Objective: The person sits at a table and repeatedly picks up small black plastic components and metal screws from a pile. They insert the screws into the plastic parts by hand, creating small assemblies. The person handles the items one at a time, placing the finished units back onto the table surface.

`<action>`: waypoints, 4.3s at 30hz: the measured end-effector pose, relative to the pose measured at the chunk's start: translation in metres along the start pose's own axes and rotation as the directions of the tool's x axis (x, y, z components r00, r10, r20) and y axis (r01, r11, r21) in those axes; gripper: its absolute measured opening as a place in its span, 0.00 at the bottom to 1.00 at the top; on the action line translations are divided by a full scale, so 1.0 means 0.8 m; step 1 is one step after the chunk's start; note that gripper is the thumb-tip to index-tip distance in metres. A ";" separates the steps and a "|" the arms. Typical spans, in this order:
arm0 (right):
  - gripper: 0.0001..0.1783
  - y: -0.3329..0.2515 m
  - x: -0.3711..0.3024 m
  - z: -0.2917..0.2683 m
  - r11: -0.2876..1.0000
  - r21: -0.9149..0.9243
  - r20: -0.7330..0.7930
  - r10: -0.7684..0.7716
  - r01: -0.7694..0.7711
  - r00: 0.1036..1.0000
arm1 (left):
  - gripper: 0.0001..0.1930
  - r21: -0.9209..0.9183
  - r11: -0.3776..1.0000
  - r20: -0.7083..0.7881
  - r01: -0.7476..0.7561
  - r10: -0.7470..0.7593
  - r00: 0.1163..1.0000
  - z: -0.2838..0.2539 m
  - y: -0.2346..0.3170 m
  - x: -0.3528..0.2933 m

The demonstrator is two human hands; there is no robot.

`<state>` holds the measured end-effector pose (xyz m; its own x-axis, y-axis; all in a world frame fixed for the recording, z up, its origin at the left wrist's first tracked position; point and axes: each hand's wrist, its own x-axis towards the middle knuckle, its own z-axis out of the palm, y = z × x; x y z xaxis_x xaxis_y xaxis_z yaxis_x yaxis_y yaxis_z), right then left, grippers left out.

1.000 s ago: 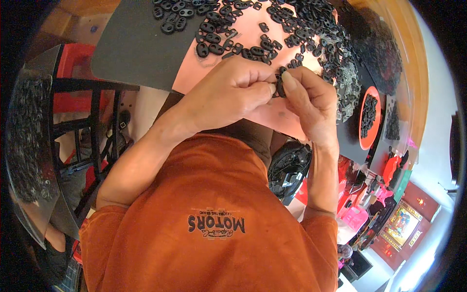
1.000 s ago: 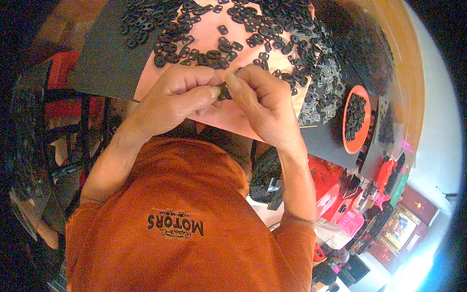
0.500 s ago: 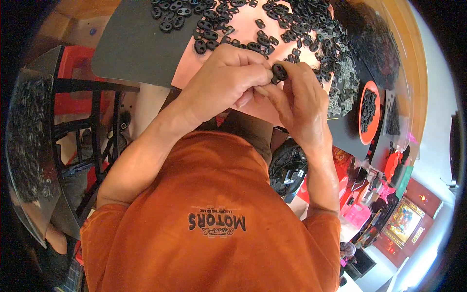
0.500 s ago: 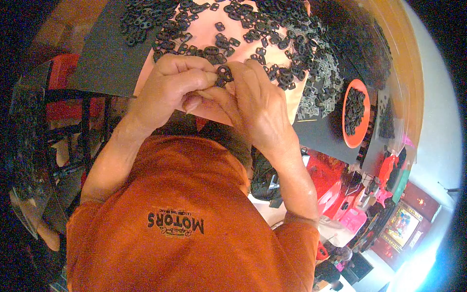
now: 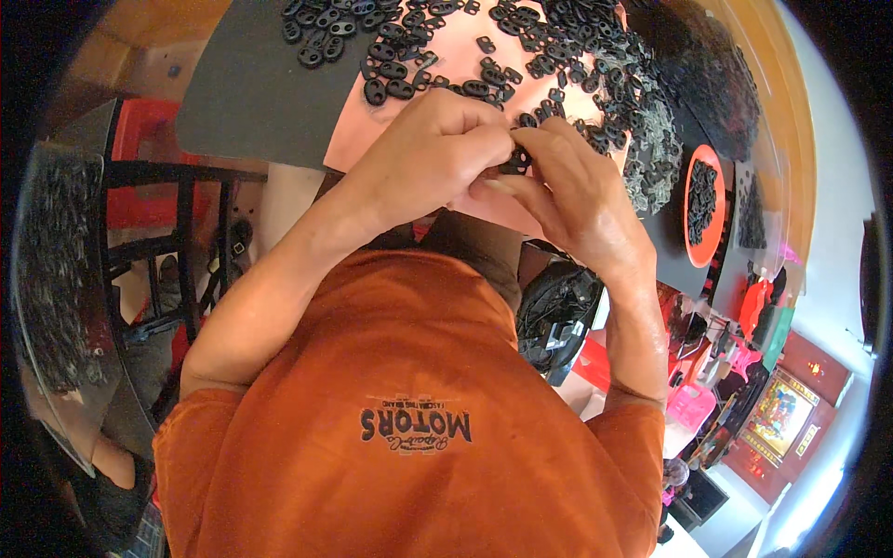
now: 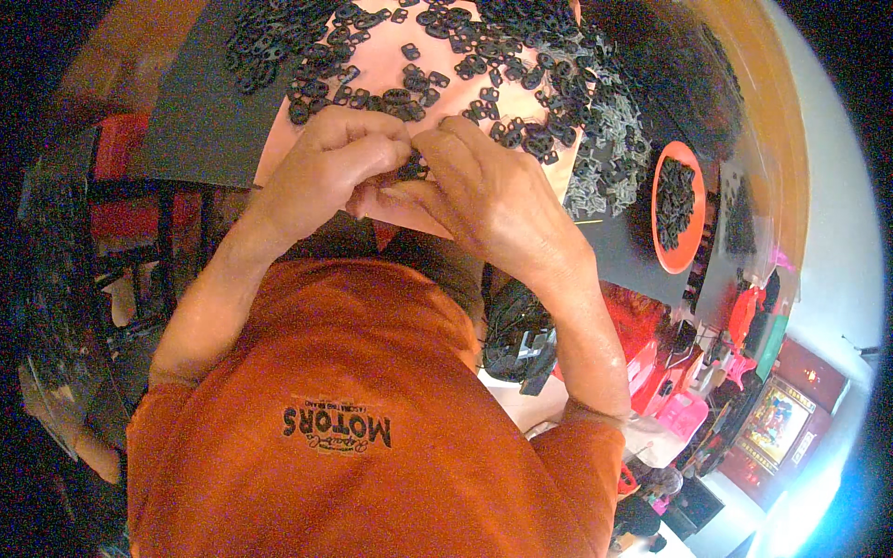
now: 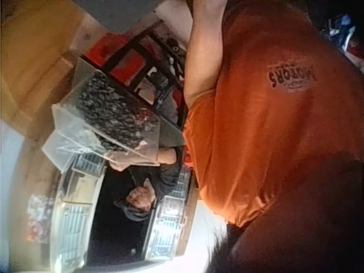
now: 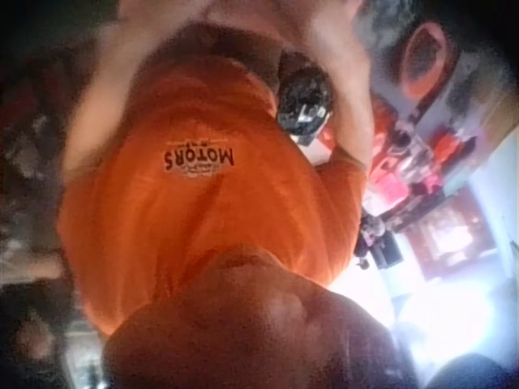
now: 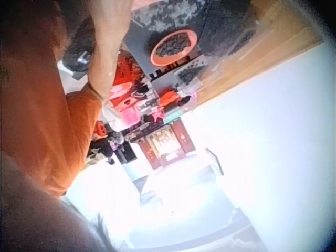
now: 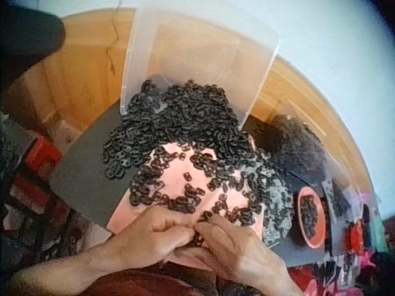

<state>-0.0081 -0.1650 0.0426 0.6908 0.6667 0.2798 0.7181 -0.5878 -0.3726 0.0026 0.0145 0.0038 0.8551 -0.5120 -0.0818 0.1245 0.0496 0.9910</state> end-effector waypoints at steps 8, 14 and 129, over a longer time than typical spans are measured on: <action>0.22 -0.001 -0.001 0.002 0.984 -0.167 0.098 -0.040 0.056 0.994 | 0.14 0.036 0.996 0.024 -0.076 0.075 0.997 0.006 -0.002 -0.002; 0.18 0.005 -0.002 0.005 0.991 -0.124 0.178 -0.031 0.054 0.984 | 0.15 0.059 0.992 0.034 -0.110 0.109 0.994 0.009 -0.005 0.001; 0.11 -0.047 -0.055 0.044 0.607 0.743 -0.260 0.651 -0.283 0.713 | 0.12 0.370 0.817 -0.271 -0.443 0.551 0.789 0.070 -0.011 -0.008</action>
<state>-0.0686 -0.1566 0.0133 0.9820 -0.0262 0.1869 0.1778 -0.2045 -0.9626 -0.0322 -0.0308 0.0017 0.8797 -0.1446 0.4529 -0.4636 -0.0497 0.8847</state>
